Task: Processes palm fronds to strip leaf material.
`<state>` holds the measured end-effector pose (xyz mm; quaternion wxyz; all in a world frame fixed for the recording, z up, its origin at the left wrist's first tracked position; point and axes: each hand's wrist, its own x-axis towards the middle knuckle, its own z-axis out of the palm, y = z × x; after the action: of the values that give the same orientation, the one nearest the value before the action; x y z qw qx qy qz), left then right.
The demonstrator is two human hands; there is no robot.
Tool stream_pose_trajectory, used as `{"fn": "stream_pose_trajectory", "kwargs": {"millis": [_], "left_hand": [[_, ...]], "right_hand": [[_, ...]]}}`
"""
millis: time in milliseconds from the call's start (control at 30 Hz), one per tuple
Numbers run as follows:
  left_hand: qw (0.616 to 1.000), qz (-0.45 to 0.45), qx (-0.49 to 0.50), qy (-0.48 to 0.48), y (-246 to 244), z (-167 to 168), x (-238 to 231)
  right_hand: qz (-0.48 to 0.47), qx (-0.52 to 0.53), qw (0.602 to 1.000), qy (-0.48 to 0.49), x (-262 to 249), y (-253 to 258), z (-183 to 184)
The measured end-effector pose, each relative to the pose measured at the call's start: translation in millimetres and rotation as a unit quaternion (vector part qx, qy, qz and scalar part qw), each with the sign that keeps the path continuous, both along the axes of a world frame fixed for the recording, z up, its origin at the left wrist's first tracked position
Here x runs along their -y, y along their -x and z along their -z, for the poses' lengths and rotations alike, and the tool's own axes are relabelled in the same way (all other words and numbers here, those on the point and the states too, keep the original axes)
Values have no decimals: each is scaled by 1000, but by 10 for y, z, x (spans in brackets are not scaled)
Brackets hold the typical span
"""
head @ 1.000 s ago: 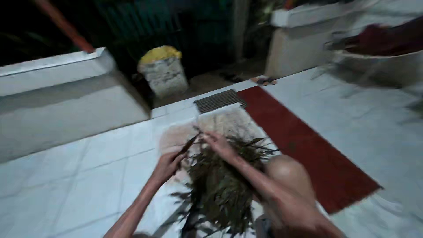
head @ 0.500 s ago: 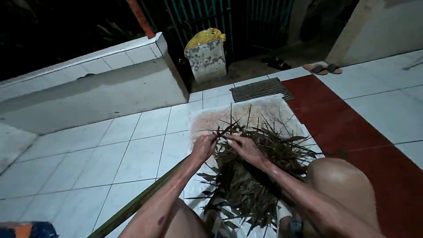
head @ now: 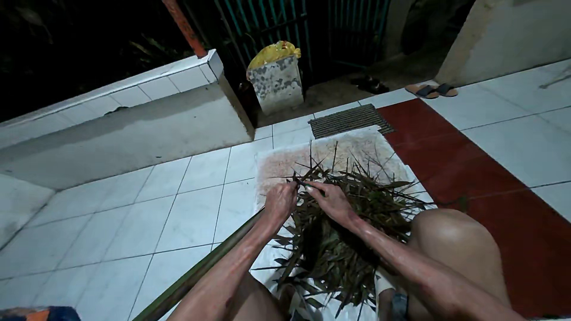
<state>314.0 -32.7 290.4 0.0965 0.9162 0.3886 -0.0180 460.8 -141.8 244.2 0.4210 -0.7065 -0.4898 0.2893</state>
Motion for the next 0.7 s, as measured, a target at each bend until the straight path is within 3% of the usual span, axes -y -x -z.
{"fn": "stream_pose_trajectory", "kwargs": {"millis": [700], "left_hand": [[1000,25,9,6,10,-50,79]], "right_hand": [[90,56,993,47,41,-129,56]]}}
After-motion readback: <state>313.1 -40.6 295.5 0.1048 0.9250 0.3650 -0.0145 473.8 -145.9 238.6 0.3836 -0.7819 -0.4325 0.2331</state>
